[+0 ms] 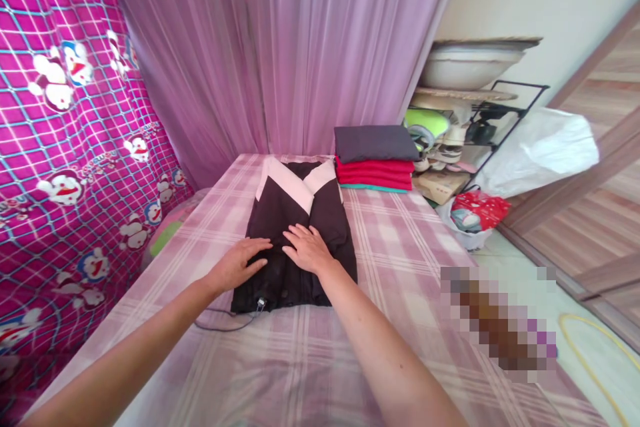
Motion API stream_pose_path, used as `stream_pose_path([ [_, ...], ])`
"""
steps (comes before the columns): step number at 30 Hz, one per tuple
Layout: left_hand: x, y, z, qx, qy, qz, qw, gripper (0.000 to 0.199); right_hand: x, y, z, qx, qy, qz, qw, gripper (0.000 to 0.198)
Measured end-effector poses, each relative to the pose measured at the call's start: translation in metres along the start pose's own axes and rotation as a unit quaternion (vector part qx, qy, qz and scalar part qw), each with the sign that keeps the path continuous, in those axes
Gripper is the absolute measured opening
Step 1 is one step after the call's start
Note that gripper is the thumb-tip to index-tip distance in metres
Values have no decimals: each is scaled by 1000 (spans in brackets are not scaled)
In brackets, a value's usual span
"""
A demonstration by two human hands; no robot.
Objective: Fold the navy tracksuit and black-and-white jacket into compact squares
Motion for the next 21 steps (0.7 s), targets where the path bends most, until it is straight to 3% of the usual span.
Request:
stream_pose_path([
  [2, 4, 7, 10, 14, 11, -29, 999, 41, 0, -1, -2, 2, 11, 0, 1000, 49],
  [7, -4, 17, 24, 26, 49, 14, 998, 48, 5, -10, 6, 9, 29, -27, 999, 49],
  [11, -8, 5, 25, 22, 1, -6, 1000, 57, 8, -34, 24, 107, 46, -63, 991, 43],
  [17, -11, -27, 20, 25, -42, -21, 999, 55, 16, -62, 52, 220, 21, -49, 974, 59],
  [21, -20, -32, 14, 50, -23, 26, 998, 59, 17, -62, 62, 257, 22, -28, 966, 37],
])
Point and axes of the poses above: each hand's wrist, its own y-axis towards the middle knuckle, its own x-axis out of the back of the hand, z = x × y, the point moved 3 cm from there along y, towards the middle knuckle, and after that the axes turned 3 degrees about -z, right-handed, at the moved point
